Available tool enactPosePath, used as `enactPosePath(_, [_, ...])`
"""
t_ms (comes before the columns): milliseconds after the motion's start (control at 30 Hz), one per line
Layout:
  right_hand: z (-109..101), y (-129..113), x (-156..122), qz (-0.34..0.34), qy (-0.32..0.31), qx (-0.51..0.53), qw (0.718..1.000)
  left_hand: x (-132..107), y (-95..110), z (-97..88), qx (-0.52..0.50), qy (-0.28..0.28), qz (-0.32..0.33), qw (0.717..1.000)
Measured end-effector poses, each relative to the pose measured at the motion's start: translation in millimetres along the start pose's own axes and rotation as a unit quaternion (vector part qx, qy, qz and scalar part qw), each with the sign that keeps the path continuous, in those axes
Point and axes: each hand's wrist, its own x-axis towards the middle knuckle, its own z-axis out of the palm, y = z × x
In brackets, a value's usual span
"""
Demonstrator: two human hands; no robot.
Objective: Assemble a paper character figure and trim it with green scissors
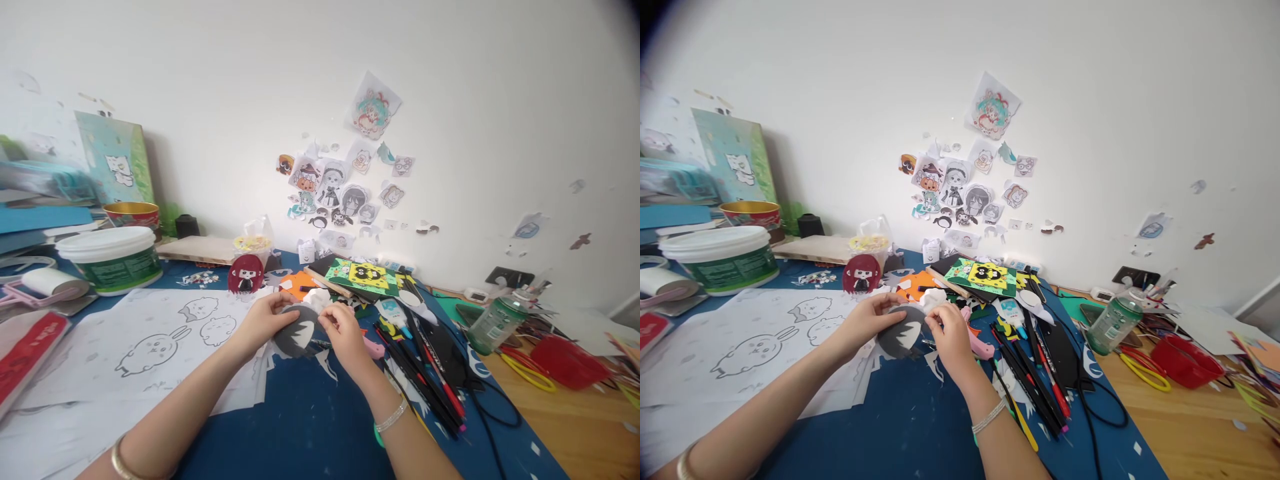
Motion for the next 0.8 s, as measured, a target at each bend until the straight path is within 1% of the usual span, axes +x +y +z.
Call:
enactPosePath(100, [0.6, 1.2, -1.0, -0.039, -0.004, -0.063, 0.997, 0.7, -1.6, -0.3, -0.006, -0.004, -0.002, 1.0])
enactPosePath(200, [0.2, 2.2, -1.8, -0.064, -0.019, -0.137, 0.988, 0.8, -2.0, -0.1, -0.008, -0.006, -0.005, 1.0])
enactPosePath(333, [-3.3, 3.7, -2.4, -0.09, -0.034, -0.173, 0.98, 1.1, -0.8, -1.0, -0.013, 0.003, -0.01, 1.0])
enactPosePath(467, [-8.4, 4.5, -2.7, -0.081, -0.014, -0.177, 0.981, 1.6, 1.6, -3.5, -0.019, 0.032, -0.019, 0.999])
enactPosePath(600, [-8.2, 4.1, -2.8, -0.079, -0.008, -0.172, 0.982, 1.5, 1.0, -4.1, -0.027, 0.025, -0.021, 0.999])
enactPosePath(700, [-5.6, 2.1, -2.3, -0.06, -0.003, -0.116, 0.991, 1.3, -1.9, -3.0, -0.028, 0.011, -0.017, 0.999])
enactPosePath(800, [-4.1, -0.8, -1.4, -0.04, -0.012, -0.049, 0.998, 1.3, -4.1, -2.0, -0.024, -0.004, -0.012, 1.0])
